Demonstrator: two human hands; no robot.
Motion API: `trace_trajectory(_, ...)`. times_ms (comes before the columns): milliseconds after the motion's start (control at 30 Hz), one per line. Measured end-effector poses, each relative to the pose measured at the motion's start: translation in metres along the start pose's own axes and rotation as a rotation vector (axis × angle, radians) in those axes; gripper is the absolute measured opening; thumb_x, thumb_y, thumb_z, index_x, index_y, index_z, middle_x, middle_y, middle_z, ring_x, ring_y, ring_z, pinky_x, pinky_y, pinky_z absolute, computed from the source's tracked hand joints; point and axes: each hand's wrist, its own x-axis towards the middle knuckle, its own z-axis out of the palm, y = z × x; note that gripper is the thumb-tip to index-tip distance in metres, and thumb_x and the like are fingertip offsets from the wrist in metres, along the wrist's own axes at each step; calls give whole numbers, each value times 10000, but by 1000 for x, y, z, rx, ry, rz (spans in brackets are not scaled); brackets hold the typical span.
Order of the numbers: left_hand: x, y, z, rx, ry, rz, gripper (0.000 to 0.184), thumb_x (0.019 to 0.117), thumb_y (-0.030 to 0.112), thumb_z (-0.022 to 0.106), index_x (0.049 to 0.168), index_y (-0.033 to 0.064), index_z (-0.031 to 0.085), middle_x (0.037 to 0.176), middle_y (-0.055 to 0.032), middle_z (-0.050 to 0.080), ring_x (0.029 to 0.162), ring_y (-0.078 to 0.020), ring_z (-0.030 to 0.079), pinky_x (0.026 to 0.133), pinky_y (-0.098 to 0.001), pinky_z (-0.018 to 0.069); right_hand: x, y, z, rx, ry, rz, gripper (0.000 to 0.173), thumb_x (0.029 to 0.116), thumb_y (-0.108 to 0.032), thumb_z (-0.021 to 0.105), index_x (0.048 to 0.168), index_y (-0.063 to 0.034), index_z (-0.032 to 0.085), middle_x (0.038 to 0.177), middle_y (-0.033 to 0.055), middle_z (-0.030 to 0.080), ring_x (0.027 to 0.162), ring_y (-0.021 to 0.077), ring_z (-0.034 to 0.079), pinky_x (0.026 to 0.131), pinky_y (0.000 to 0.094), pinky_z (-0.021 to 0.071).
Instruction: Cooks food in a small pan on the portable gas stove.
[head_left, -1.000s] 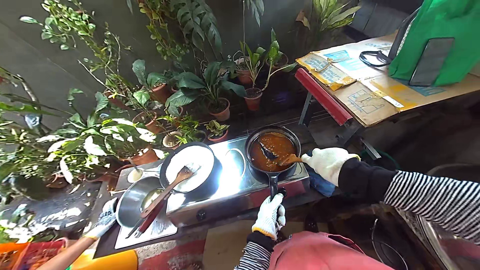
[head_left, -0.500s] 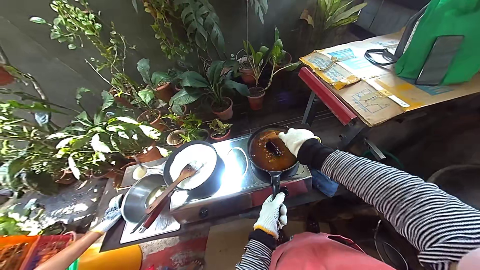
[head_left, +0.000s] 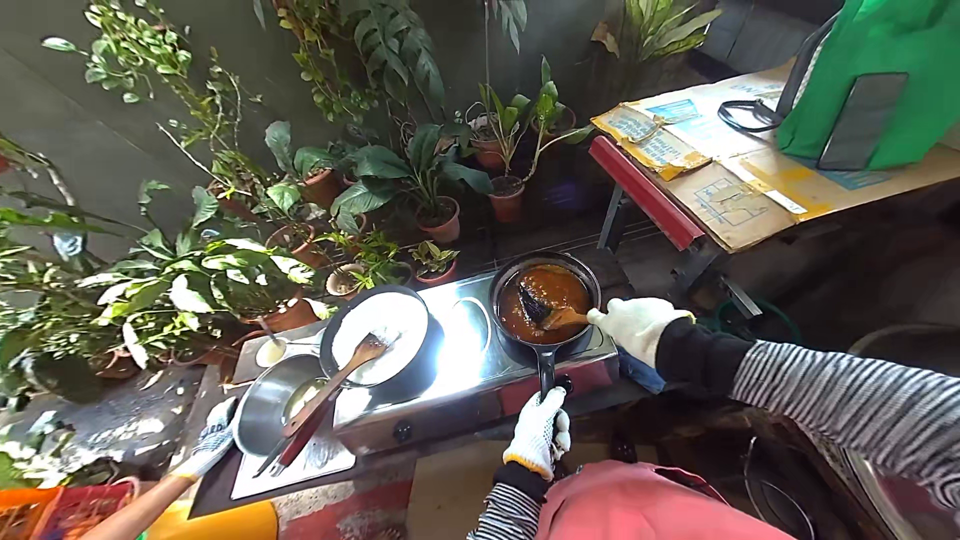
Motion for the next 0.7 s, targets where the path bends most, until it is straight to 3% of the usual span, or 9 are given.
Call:
trace_trajectory(133,0,0,1,1,3,0,328,1075,314,539,1298,74,556,609,-35,492,410,-113,466,359,-234,413,-18,13,-4,-56,-21,23,530,1026,-29,516,1524,-208,475,1336,265,592,1107,490,647,874,661,541)
trace_trajectory(267,0,0,1,0,0,-4,328,1079,310,529,1308,77,549,602,-32,477,397,-111,449,349,-231,399,-9,2,11,-17,-25,14,534,1033,-18,478,1549,-147,433,1369,318,559,1122,535,633,867,686,533)
trace_trajectory(333,0,-1,1,-9,1,-5,325,1078,312,534,1298,73,549,599,-35,480,397,-114,457,347,-232,403,10,-2,17,45,22,31,539,1043,-13,461,1555,-177,432,1365,299,575,1129,519,639,882,673,534)
trace_trajectory(433,2,-2,0,-13,0,-5,318,1071,314,548,1282,76,552,597,-37,483,395,-115,458,344,-233,401,50,8,19,148,118,74,523,1045,-73,501,1532,-255,445,1227,239,673,1098,467,674,876,661,547)
trace_trajectory(533,1,0,-1,-3,4,-9,326,1067,324,555,1281,78,555,600,-43,499,399,-120,464,351,-237,405,68,22,14,355,152,75,528,1071,-190,507,1582,-269,400,1253,204,694,1145,405,680,957,625,535)
trace_trajectory(600,2,-1,-2,-5,2,-12,335,1066,332,557,1285,79,553,604,-49,505,401,-123,471,352,-240,411,65,31,18,668,119,73,572,1064,-229,548,1608,-285,378,1163,174,700,914,306,702,808,510,580)
trace_trajectory(633,2,-2,-2,-7,-2,-10,336,1067,332,556,1284,76,550,602,-51,507,401,-125,473,352,-242,414,63,33,23,822,104,80,578,1054,-240,573,1601,-292,392,1054,150,696,761,247,665,691,436,569)
trace_trajectory(700,3,-2,-2,-14,-9,-2,330,1068,328,556,1275,71,550,599,-52,505,401,-128,473,354,-244,414,56,29,30,1106,78,111,579,1033,-222,615,1580,-274,434,919,105,663,618,157,572,563,326,499)
